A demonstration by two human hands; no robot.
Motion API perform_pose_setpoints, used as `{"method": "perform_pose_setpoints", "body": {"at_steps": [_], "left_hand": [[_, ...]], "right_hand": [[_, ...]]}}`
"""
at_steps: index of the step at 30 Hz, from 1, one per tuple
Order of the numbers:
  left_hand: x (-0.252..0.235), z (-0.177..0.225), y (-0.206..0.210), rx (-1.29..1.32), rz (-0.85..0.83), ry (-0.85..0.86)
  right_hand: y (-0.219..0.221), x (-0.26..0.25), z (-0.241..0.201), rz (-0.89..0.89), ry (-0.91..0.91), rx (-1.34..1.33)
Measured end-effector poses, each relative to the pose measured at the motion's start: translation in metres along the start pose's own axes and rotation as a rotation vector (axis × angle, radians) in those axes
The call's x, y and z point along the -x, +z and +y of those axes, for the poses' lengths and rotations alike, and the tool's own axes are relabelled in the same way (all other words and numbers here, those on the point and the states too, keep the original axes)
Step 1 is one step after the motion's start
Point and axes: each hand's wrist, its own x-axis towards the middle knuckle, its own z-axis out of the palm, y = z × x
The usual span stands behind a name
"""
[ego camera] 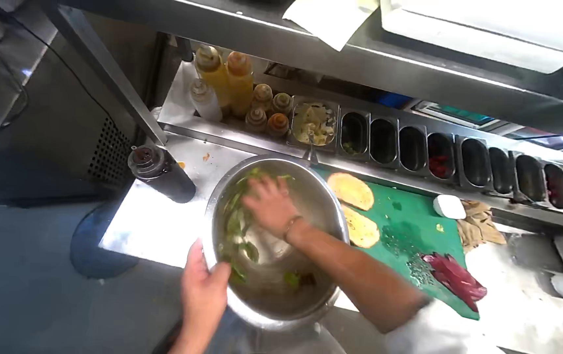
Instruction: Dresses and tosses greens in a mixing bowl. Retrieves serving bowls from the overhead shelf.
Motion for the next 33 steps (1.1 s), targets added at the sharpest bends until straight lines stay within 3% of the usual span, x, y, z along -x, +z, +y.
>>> {"method": "perform_pose_setpoints", "body": {"at_steps": [2,4,6,7,10,13,14,17,18,20,22,24,26,27,28,30,32,33], "left_hand": [[-0.006,-0.003,-0.003,0.009,0.025,-0.006],[-0.009,-0.012,-0.001,0.024,0.072,-0.008],[-0.006,-0.020,0.001,0.028,0.071,-0.027],[-0.008,-0.023,0.001,0.026,0.063,-0.040],[-0.016,-0.033,-0.014,-0.072,-0.043,-0.136],[-0.026,-0.037,-0.046,-0.248,-0.271,-0.193],[-0.033,-0.031,-0.056,-0.304,-0.259,-0.151],[-0.086,-0.012,-0.078,-0.397,0.007,0.029],[-0.111,-0.011,-0.078,-0.399,0.047,0.110],[-0.153,-0.014,-0.069,-0.373,0.062,0.232],[-0.180,-0.012,-0.057,-0.350,0.081,0.284],[-0.191,-0.013,-0.049,-0.359,0.139,0.264],[-0.196,-0.014,-0.046,-0.377,0.171,0.275],[-0.196,-0.014,-0.046,-0.371,0.172,0.288],[-0.195,-0.013,-0.048,-0.366,0.170,0.306],[-0.191,-0.003,-0.053,-0.372,0.146,0.333],[-0.183,0.018,-0.059,-0.449,0.098,0.341],[-0.176,0.030,-0.064,-0.511,0.048,0.355]], "right_hand": [[0.000,0.021,0.008,-0.318,0.192,0.075],[0.008,0.045,-0.005,-0.519,0.035,-0.022],[0.012,0.032,-0.010,-0.465,-0.116,-0.232],[0.013,0.013,-0.002,-0.368,-0.067,-0.280],[-0.003,-0.013,0.031,-0.094,0.364,-0.346],[-0.032,0.014,0.060,-0.069,0.307,-0.370],[-0.036,0.015,0.068,-0.054,0.280,-0.352],[-0.012,-0.016,0.061,0.190,0.285,-0.256],[0.004,-0.023,0.044,0.126,0.227,-0.243],[0.033,-0.015,0.006,-0.186,0.008,-0.161],[0.040,0.005,-0.005,-0.359,-0.207,-0.031],[0.029,0.016,0.019,-0.335,-0.132,0.053],[0.012,0.019,0.037,-0.194,0.111,0.094],[0.006,0.021,0.033,-0.257,0.199,0.097],[0.007,0.026,0.023,-0.385,0.203,0.060],[0.025,0.034,0.003,-0.557,0.043,-0.069],[0.032,0.025,0.007,-0.495,0.015,-0.161],[0.028,0.018,0.013,-0.435,0.117,-0.154]]}}
